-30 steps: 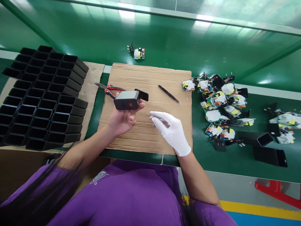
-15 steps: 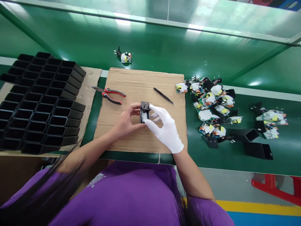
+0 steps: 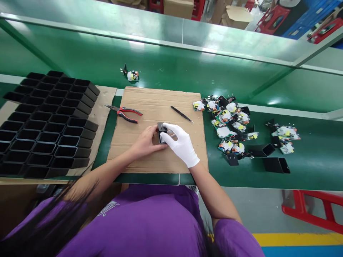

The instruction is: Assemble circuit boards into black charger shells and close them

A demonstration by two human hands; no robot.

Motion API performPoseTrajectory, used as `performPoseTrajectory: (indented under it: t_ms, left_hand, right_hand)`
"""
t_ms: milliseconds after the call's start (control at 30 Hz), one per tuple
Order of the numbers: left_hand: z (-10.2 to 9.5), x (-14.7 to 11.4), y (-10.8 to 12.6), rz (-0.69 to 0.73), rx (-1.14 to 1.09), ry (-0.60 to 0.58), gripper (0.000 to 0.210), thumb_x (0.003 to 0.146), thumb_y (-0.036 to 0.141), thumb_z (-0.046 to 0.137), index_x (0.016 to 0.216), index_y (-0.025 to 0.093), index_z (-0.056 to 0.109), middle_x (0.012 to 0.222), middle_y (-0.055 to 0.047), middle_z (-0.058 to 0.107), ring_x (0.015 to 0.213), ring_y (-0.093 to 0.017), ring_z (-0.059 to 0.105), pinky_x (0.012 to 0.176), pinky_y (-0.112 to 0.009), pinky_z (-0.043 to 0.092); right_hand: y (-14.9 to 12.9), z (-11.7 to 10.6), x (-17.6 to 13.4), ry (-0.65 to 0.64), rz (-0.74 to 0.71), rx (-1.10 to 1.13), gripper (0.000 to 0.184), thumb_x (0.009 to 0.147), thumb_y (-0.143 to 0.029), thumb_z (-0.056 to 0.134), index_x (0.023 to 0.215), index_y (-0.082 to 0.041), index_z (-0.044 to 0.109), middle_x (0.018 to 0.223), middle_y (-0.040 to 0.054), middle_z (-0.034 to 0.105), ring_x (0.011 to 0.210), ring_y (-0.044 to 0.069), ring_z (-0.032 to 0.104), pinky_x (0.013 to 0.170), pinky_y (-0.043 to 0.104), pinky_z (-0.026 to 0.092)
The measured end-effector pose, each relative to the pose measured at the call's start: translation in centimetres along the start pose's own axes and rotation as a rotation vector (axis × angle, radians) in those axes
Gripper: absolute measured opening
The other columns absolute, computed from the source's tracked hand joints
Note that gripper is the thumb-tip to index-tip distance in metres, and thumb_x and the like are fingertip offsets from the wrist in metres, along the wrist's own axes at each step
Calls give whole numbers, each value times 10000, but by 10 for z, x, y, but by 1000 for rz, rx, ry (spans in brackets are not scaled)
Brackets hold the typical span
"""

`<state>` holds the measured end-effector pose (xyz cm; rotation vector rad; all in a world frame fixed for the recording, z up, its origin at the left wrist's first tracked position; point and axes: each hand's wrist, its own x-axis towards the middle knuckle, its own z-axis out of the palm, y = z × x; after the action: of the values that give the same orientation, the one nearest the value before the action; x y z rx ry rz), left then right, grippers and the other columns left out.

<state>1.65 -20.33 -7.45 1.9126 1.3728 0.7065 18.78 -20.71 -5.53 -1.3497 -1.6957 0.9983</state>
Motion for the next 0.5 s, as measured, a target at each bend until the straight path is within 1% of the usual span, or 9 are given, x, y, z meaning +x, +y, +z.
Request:
performPoseTrajectory:
  t_ms: [67,133,200,233,300,367,400,433,500]
  left_hand:
    - [0,1,0,18,9,-27,428,719,345,790,1064,187,592,1002,-68,670,1001,-274,603,885,-407,511]
    - [0,1,0,32,10,-39,362,713,310,788,1008,190,615,967,-59,674,1010,-274,601,894,-407,514]
    - [0,2,-1,18,9,-44,343,705,329,791,971,180,633,963,-71,678,1030,-286,604,913,-420,515]
    - [0,2,-2,4,-1,-47,375,702,355,793,990,172,639,988,-83,682,1046,-294,606,927,-429,514]
    - [-1,2,-4,-19,-53,-50,549,697,415,794,1149,162,613,1132,-115,674,1123,-313,600,980,-452,498]
    - [-3,2,-7,-18,-131,-52,804,690,448,797,1377,183,475,1334,-139,605,1228,-322,571,1040,-459,471]
    - [-4,2,-8,-3,-168,-53,893,695,451,793,1453,204,390,1406,-140,561,1270,-319,554,1064,-453,459]
    - [-5,1,-8,24,-195,-54,934,709,445,786,1493,219,331,1448,-138,532,1301,-312,540,1081,-442,450]
    - [-5,1,-9,110,-217,-36,894,747,413,762,1500,215,321,1463,-138,527,1328,-294,531,1106,-422,439]
  right_hand:
    - [-5,5,4,24,-18,-66,357,825,-419,679,1112,-206,675,1143,85,719,995,235,679,918,395,545]
    - [-11,11,9,74,-25,-184,339,783,-439,729,1011,-192,682,1034,91,725,954,258,674,903,425,539]
    - [-15,14,12,110,-48,-293,276,795,-430,724,929,-192,683,946,93,717,916,269,666,883,445,535]
    - [-16,14,13,107,-74,-320,232,819,-406,703,920,-197,686,936,92,715,916,269,663,883,446,533]
    - [-16,9,14,69,-148,-308,167,854,-341,665,964,-220,700,987,86,721,960,261,659,916,440,527]
    - [-12,0,13,11,-209,-240,183,852,-292,658,1021,-246,712,1073,75,716,1004,245,656,933,420,532]
    - [-9,-5,13,-17,-220,-197,197,845,-280,660,1032,-253,718,1105,72,706,1001,234,657,912,404,546]
    - [-6,-10,13,-41,-215,-155,206,838,-280,662,1033,-255,726,1124,71,696,984,223,658,877,386,560]
    - [-2,-18,13,-79,-170,-83,214,833,-295,663,1030,-252,737,1132,70,681,934,200,660,806,353,577]
